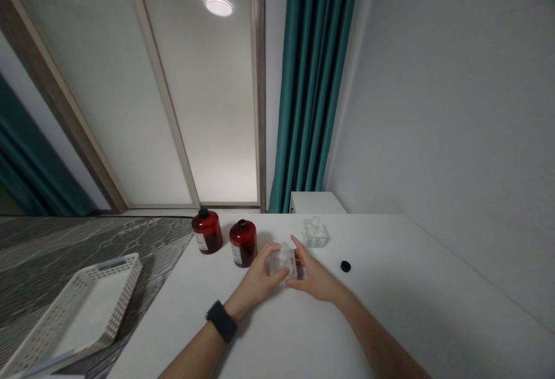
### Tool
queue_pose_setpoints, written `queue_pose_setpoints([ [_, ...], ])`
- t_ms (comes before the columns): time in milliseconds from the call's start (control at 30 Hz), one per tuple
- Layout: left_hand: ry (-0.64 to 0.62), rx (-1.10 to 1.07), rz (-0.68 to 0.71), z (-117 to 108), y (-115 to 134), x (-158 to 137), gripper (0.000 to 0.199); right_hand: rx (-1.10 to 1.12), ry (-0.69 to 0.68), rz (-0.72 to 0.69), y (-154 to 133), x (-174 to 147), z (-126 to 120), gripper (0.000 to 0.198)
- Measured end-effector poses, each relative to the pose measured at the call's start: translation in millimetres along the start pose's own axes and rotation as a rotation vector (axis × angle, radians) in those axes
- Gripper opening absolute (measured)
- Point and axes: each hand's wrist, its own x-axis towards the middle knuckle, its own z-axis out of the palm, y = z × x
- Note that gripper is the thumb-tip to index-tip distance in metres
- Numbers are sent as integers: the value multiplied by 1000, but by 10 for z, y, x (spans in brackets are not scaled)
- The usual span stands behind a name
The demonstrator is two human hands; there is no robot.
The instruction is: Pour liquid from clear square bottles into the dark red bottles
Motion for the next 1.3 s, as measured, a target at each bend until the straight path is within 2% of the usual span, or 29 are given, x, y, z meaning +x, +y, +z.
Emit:
queue_pose_setpoints([
  [133, 4, -43, 24, -13, -15, 1, 30, 8, -21, 3, -18, -7, -38, 115],
  [300, -33, 18, 16, -35, 28, 3, 45, 24, -41, -16, -52, -10, -48, 112],
  [433, -27, -12, 28, -46, 34, 5, 33, 10, -29, -10, -45, -12, -44, 113],
  [600, -28, 9, 16, -42, -18, 7, 44, 8, -23, -2, -41, -17, -37, 112],
  [733, -32, -13, 7, -39, -37, 6, 38, 2, -18, 5, -43, -20, -32, 112],
  [867, -30, -18, -23, -45, -30, 8, 49, 20, -18, -5, -36, -25, -29, 112],
  [1000, -36, -50, 4, -52, -33, 11, 35, -11, -10, 11, -47, -34, -26, 110],
  [1167, -39, -16, -3, -53, -53, 8, 44, -30, -15, 19, -75, -44, -28, 110],
  [1300, -26, -37, 18, -49, -48, 8, 35, 4, -24, -6, -58, -39, -26, 111],
])
